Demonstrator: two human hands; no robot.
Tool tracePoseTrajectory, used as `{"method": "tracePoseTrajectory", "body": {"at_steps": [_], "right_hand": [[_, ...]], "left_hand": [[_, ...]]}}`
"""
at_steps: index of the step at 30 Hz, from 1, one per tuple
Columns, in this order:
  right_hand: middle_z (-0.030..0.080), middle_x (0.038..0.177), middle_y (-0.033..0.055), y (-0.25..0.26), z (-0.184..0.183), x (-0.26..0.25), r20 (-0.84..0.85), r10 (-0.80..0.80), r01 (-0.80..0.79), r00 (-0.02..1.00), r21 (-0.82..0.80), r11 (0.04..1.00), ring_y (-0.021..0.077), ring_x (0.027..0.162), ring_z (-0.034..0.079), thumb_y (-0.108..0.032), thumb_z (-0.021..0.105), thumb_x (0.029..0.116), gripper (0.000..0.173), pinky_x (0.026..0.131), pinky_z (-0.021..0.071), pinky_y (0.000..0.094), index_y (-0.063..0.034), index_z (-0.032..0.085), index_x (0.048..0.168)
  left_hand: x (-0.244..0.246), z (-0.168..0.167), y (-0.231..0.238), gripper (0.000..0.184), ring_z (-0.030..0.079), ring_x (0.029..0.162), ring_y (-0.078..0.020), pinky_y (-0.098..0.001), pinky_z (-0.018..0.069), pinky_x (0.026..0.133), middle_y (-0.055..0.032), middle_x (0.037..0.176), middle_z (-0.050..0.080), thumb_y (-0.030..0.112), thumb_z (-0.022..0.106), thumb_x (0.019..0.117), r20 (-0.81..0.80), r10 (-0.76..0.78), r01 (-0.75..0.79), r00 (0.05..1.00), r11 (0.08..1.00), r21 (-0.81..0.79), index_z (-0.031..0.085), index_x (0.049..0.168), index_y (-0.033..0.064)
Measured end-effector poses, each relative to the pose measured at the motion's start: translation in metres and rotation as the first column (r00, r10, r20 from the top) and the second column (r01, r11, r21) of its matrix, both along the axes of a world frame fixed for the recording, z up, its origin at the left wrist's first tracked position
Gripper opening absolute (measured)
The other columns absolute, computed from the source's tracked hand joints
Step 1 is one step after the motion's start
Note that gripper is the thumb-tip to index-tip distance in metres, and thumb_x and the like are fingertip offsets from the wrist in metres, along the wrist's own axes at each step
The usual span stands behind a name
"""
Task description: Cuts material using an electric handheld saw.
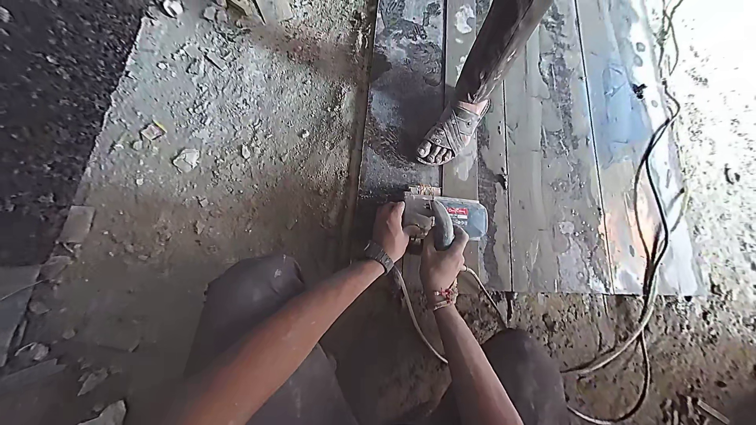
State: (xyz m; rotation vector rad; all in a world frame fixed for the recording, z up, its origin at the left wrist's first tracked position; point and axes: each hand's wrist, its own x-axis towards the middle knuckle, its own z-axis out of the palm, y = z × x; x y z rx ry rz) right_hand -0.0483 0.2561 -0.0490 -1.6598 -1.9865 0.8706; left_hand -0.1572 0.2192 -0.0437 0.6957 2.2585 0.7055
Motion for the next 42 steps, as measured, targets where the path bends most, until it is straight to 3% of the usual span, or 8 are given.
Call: {"method": "tracePoseTrajectory", "body": {"at_steps": [9,12,17,26,42], "right_hand": [[0.074,0.086,0.0155,0.004,0.002,-0.006,0.016,-0.018,0.019,1.000,-0.038,0.999,0.0335,0.076,0.073,-0.020,0.074,0.0898,0.050,0.070,0.0572,0.0529,0.0014,0.057,0.132],[0.074,0.086,0.0152,0.006,0.002,-0.008,0.041,-0.014,0.016,0.999,-0.039,0.999,0.0338,0.076,0.073,-0.023,0.075,0.0901,0.052,0.070,0.0571,0.0535,0.0006,0.056,0.133],[0.074,0.086,0.0159,0.009,0.004,-0.011,0.066,-0.011,0.015,0.998,-0.046,0.999,0.0346,0.077,0.074,-0.020,0.075,0.0894,0.052,0.072,0.0568,0.0538,0.0006,0.056,0.133],[0.074,0.085,0.0171,0.014,0.001,-0.015,0.058,-0.001,0.003,0.998,-0.034,0.999,0.0367,0.077,0.073,-0.022,0.076,0.0892,0.054,0.072,0.0565,0.0552,0.0005,0.055,0.133],[0.073,0.083,0.0156,0.022,-0.002,-0.025,0.066,0.010,-0.010,0.998,-0.004,1.000,0.0352,0.076,0.074,-0.023,0.074,0.0900,0.052,0.071,0.0567,0.0533,0.0006,0.054,0.133]], "left_hand": [[-0.006,0.004,0.005,0.067,0.051,0.135,-0.0398,-0.0494,0.0367,0.117,-0.0288,0.137,0.057,0.032,0.081,0.0898,-0.034,-0.097,0.096,0.995,0.995,-0.028,0.056,0.136,-0.0098],[0.000,-0.002,0.008,0.058,0.054,0.131,-0.0420,-0.0512,0.0401,0.114,-0.0300,0.132,0.059,0.034,0.073,0.0955,-0.117,-0.034,0.035,0.993,0.999,0.002,0.060,0.130,-0.0104],[0.010,-0.014,0.016,0.067,0.054,0.129,-0.0451,-0.0528,0.0442,0.109,-0.0302,0.132,0.057,0.050,0.065,0.0980,-0.256,0.026,-0.034,0.966,0.999,-0.030,0.060,0.129,-0.0083],[-0.007,-0.026,0.005,0.071,0.054,0.130,-0.0438,-0.0515,0.0411,0.113,-0.0310,0.134,0.057,0.032,0.084,0.0865,-0.205,-0.049,0.074,0.978,0.991,0.115,0.056,0.135,-0.0119],[-0.019,-0.033,0.010,0.070,0.058,0.126,-0.0408,-0.0497,0.0448,0.111,-0.0293,0.130,0.061,0.027,0.091,0.0788,-0.214,0.012,0.037,0.977,0.974,0.225,0.062,0.130,-0.0107]]}}
